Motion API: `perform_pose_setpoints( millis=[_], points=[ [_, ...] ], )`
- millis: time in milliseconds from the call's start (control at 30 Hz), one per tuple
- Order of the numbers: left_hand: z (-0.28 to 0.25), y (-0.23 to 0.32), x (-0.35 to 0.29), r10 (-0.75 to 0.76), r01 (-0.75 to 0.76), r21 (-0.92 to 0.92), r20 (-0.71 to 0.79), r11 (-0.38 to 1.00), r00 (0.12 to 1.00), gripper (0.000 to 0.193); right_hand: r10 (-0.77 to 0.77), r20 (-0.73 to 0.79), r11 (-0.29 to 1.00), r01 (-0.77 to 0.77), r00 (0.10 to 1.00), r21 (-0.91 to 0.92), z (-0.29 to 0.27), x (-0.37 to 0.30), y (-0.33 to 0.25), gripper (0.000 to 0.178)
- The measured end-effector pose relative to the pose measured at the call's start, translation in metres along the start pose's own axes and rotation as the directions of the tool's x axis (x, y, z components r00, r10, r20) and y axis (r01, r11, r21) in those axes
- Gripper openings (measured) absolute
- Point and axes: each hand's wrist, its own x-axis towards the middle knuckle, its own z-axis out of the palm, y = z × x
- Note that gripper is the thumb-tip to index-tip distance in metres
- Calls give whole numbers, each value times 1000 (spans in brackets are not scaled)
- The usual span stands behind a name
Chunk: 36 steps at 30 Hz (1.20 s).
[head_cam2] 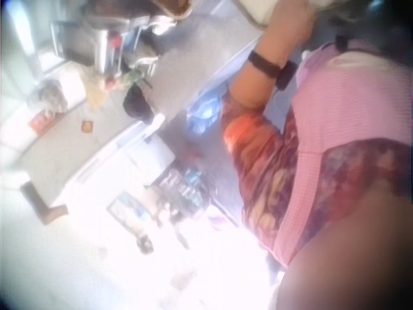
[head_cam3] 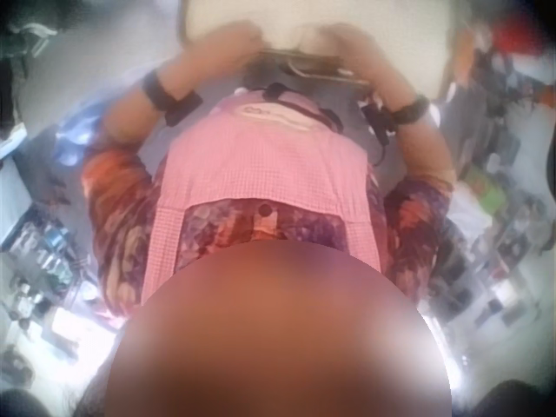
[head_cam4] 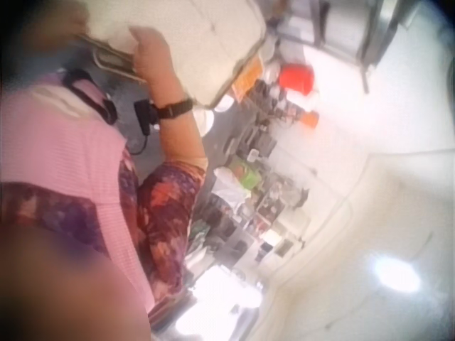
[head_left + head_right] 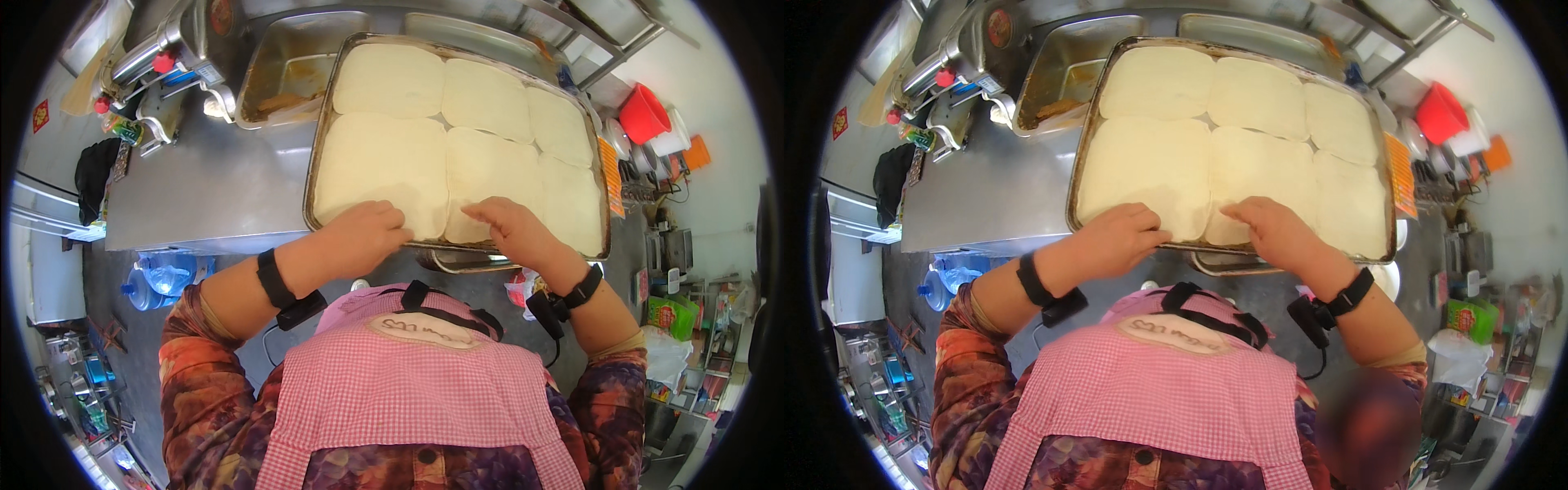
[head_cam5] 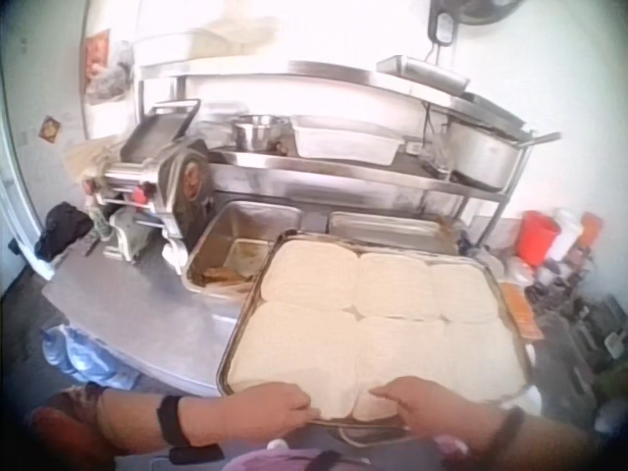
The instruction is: The person removes a tray of baked flatbreads from an oven and places it on a shelf. Then they repeatedly feed dough pieces through a dough sheeter, flatten the sheets, arrange them on a tray, and spread a brown filling over the dough.
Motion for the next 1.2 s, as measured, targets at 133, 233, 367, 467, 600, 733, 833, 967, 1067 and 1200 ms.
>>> perform_pose_setpoints(
  millis=[133, 233, 367, 467, 600, 733, 833, 967, 1067, 1200],
  points=[
    [-2, 3, 0, -28, 28, -1, 6, 1000, 1000, 19, -114, 174, 971, 147, 978, -189, -3, -25, 20, 40],
    [-4, 5, 0, -58, 58, 10, 20, 998, 998, 22, -63, 153, 980, 90, 986, -177, -9, -37, 29, 38],
    [-4, 7, -1, -97, 96, 12, 41, 995, 994, 27, 10, 90, 968, 13, 996, -250, -16, -51, 29, 37],
    [-3, 5, -1, -70, 69, 18, 21, 997, 997, 23, 29, 239, 963, 37, 971, -267, -21, -53, 30, 37],
    [-1, 2, -2, -26, 26, 9, -2, 1000, 1000, 23, 108, 97, 963, -80, 989, -257, -26, -26, 53, 36],
    [-1, -1, -3, 25, -25, 19, -19, 1000, 999, 24, -32, -160, 903, -41, 987, -428, -24, 22, 86, 44],
    [-1, -2, -3, 52, -51, 5, -28, 999, 998, 24, 103, -71, 898, -124, 992, -423, -20, 44, 93, 54],
    [-2, -3, -4, 67, -68, -11, -36, 998, 997, 24, 147, -78, 856, -166, 986, -489, -21, 55, 73, 56],
    [-3, -2, -3, 58, -59, -26, -25, 998, 998, 25, 285, 4, 818, -241, 959, -522, -27, 64, 55, 56],
    [-11, -3, -7, 0, -2, -197, -11, 980, 1000, 27, 216, 109, 823, -121, 970, -555, -21, 83, 45, 60]
  ],
)
